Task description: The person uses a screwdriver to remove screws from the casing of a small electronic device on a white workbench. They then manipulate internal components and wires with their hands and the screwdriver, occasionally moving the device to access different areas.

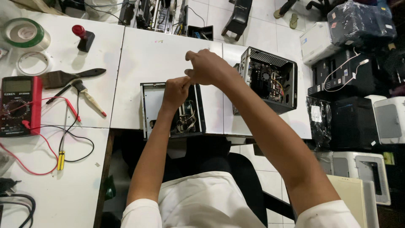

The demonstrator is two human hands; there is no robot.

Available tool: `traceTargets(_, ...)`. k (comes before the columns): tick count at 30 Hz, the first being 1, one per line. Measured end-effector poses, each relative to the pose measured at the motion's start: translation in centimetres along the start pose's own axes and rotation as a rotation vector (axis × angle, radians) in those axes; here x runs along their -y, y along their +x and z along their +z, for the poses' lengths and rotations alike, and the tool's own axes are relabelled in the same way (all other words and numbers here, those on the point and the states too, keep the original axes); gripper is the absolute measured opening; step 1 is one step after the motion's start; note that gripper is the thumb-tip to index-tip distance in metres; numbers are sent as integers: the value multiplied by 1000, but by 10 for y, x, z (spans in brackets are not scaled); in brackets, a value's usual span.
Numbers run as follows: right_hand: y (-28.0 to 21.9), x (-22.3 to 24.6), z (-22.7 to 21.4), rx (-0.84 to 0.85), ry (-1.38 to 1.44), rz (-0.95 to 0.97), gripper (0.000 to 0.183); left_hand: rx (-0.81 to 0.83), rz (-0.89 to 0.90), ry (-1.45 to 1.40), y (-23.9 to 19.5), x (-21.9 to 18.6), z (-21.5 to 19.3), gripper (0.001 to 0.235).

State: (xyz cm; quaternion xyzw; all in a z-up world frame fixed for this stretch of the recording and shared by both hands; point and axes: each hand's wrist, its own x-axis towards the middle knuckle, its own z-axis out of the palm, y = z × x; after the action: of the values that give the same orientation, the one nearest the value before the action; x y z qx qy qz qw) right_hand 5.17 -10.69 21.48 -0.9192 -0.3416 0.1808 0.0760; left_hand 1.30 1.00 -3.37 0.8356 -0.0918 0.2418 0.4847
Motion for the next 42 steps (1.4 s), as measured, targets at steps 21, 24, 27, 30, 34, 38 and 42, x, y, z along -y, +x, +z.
traceTargets(21,56,-15,-18,-127,221,-561,68,78,-47,-139,10,-36,-19,20)
traceTargets(24,66,-14,22,-10,149,-408,71,152,-97,-48,10,-18,-13,19)
traceTargets(27,61,-12,13,-108,261,-503,82,107,-50,-66,11,-35,-20,19)
traceTargets(30,58,-11,17,-118,161,-336,81,126,-84,-22,9,-46,-23,24)
traceTargets(34,63,-14,21,-181,209,-334,79,-25,53,18,7,-41,-11,16)
traceTargets(38,74,-3,33,-242,269,-125,64,-173,-23,-35,16,-60,-2,14)
traceTargets(42,85,3,43,-336,313,-40,63,-213,-181,-243,10,-60,18,23)
